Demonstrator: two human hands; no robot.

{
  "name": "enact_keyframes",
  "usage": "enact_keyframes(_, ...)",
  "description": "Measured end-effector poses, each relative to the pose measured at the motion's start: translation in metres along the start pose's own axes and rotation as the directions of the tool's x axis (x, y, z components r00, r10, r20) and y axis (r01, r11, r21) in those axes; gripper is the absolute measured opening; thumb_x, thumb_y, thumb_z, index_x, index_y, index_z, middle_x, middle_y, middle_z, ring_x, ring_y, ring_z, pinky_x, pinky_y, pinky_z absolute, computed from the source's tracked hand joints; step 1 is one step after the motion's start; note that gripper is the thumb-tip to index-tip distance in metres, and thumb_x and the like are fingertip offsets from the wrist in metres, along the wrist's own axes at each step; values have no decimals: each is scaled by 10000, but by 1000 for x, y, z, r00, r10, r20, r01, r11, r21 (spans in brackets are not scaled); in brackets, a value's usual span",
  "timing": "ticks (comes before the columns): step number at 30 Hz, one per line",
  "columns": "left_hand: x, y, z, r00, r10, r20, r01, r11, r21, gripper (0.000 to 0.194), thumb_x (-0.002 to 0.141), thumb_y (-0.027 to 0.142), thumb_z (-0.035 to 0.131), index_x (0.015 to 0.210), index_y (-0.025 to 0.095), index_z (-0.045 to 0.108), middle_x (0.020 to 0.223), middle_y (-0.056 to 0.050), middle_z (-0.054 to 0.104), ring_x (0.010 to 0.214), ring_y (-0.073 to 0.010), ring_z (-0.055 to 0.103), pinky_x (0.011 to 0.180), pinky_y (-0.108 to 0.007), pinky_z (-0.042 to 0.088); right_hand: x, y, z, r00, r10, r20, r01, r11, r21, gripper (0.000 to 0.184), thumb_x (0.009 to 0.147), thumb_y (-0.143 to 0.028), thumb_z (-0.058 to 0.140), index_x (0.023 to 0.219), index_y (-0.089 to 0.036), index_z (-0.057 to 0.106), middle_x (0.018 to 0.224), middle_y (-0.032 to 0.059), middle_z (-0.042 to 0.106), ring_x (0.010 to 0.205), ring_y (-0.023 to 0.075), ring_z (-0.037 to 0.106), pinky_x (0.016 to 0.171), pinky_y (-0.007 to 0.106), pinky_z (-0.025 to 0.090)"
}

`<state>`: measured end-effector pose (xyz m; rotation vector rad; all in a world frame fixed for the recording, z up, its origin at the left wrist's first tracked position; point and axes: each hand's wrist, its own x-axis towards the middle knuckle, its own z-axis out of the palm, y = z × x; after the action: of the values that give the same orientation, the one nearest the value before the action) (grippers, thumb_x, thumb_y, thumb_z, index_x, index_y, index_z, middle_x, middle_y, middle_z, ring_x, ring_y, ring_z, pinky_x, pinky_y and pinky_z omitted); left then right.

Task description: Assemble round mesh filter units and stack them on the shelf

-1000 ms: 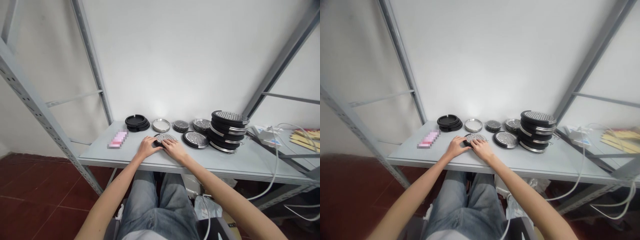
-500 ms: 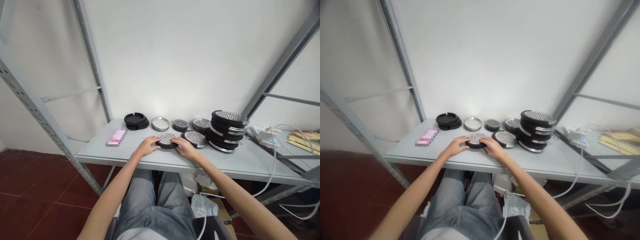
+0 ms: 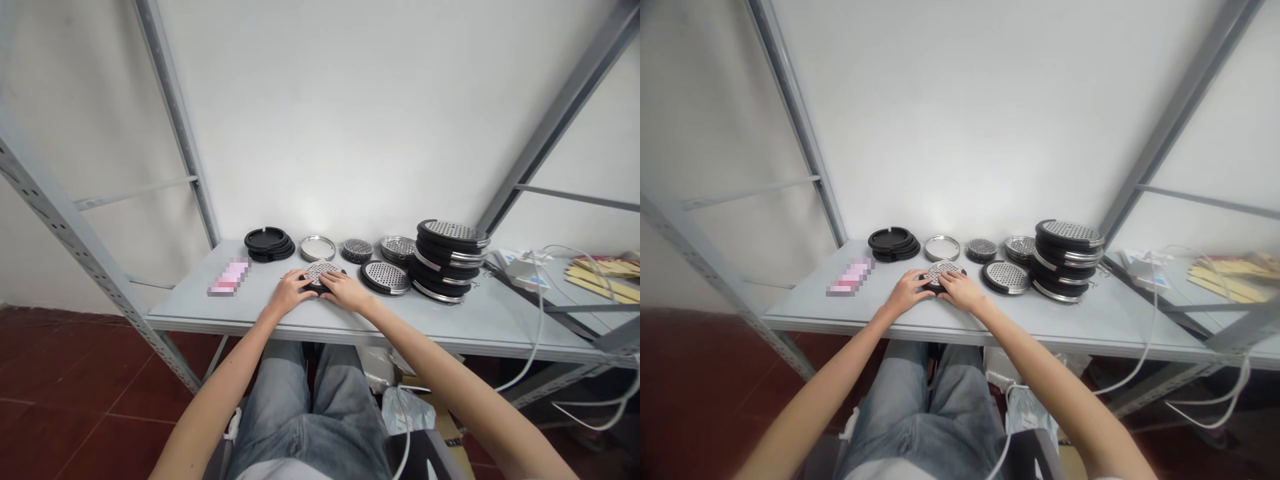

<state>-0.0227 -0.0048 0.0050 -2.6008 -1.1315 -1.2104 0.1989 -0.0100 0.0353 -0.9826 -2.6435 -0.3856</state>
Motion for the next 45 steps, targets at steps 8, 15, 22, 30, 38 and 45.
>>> enact_keyframes(8,2,-2,3,970,-181,-165,172,983,-64,267,911,324,594,1119,175,672,1112,-106,671,1067,-237,609,975,-424,502,-25,10,9,993,-76,-95,68,994,-89,405,963,-223,506,1349,-104,523,1336,185,585,1258,299,551,1042,487,462)
enact_keyframes(15,0,0,-1,995,-58,81,62,997,-47,535,815,408,714,1302,224,591,1349,-122,575,1252,-286,522,1067,-474,428,-51,18,7,979,-83,-186,81,996,-21,400,965,-239,503,1351,-144,544,1302,150,620,1233,276,575,1027,459,494)
enact_keyframes(22,3,1,-3,992,11,128,-1,997,-77,470,838,340,706,1286,238,607,1339,-111,598,1241,-260,543,1063,-469,431,-50,10,3,975,-35,-219,63,991,121,466,942,-336,544,1371,-154,522,1337,151,594,1255,284,550,1044,473,479)
enact_keyframes(30,1,2,-2,998,52,42,-50,998,-50,431,820,385,717,1210,212,657,1241,-119,655,1176,-262,584,1028,-465,461,-24,10,4,994,-58,-97,75,982,175,655,913,-462,572,1443,-111,416,1426,192,498,1350,310,447,1099,504,415)
enact_keyframes(38,1,10,-9,995,-84,-48,80,994,-77,684,781,460,735,1367,204,493,1311,-135,590,1221,-292,542,1054,-477,435,-37,12,10,967,-27,-253,68,986,152,488,964,-321,500,1403,-114,456,1343,196,576,1268,282,543,1045,481,477)
enact_keyframes(45,-1,11,-6,995,-100,22,101,994,-49,566,813,370,702,1309,170,514,1124,-113,649,1091,-274,587,985,-454,472,-54,52,-24,915,112,-388,-77,992,105,472,974,-307,447,1406,-119,455,1363,176,564,1302,286,505,1094,487,429)
